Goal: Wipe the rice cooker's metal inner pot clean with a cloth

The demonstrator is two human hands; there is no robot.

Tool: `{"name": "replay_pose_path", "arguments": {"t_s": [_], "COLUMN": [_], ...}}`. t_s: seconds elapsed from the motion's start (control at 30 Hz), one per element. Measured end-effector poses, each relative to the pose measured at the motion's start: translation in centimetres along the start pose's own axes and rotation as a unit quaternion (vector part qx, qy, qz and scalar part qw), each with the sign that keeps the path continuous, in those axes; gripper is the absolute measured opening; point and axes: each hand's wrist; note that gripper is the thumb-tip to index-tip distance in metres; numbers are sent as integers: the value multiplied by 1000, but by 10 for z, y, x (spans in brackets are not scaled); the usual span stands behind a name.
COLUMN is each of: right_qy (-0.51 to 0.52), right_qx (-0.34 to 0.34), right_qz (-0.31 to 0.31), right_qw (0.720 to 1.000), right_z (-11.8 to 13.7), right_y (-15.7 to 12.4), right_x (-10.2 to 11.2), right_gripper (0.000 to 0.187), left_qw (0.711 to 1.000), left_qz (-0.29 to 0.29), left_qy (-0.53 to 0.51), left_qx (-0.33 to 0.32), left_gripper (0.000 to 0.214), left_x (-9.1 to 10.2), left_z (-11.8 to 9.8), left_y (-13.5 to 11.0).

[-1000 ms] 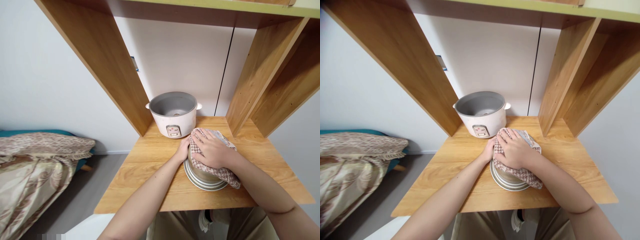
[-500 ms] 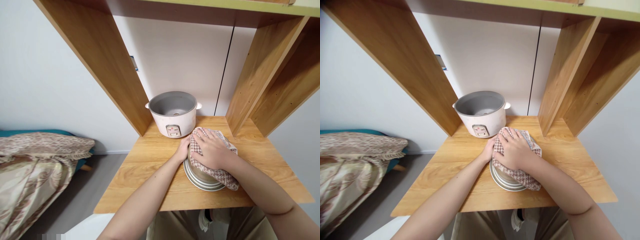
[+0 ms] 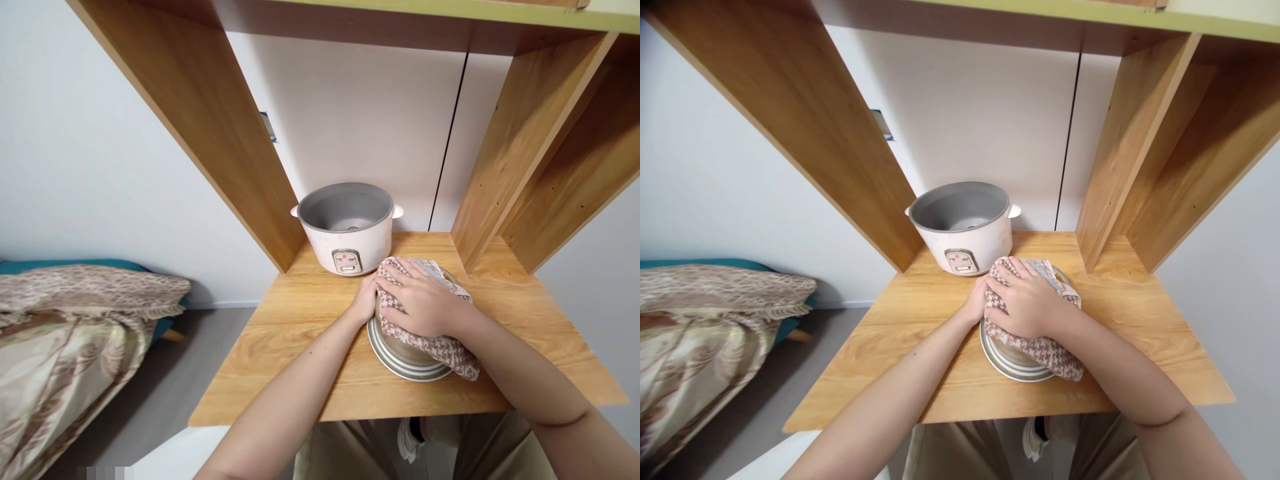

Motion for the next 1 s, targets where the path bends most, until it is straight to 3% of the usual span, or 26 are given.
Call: {"name": "replay_pose_path", "arguments": {"t_s": [0.2,0.4,0.6,0.8,1.0], "right_qy": [34,63,55,35,2], "right_qx": [-5,-20,-11,-13,-62], "right_qz": [-9,-31,-44,-41,-31], "right_qw": [999,997,997,998,998], "right_z": [3,3,0,-5,-5], "right_y": [0,4,7,8,6], "right_x": [1,1,-2,-7,-10], "right_gripper": [63,39,33,41,48], "left_qw": [1000,1000,1000,1000,1000], "left_qz": [-3,2,0,6,16], "left_qy": [-10,-11,-6,-6,-12], "left_qx": [10,-2,-14,-19,-22], "left_gripper": [36,35,32,28,30], "left_x": [0,-1,1,1,-1], "left_z": [0,-3,0,-1,-3], "left_y": [-1,0,1,2,3]}}
Point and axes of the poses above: each hand's wrist, its own y-axis towards the middle knuckle, its own x-axis out of the back of the hand, z = x × y, and after that the axes turned 8 degrees about z, right-handed
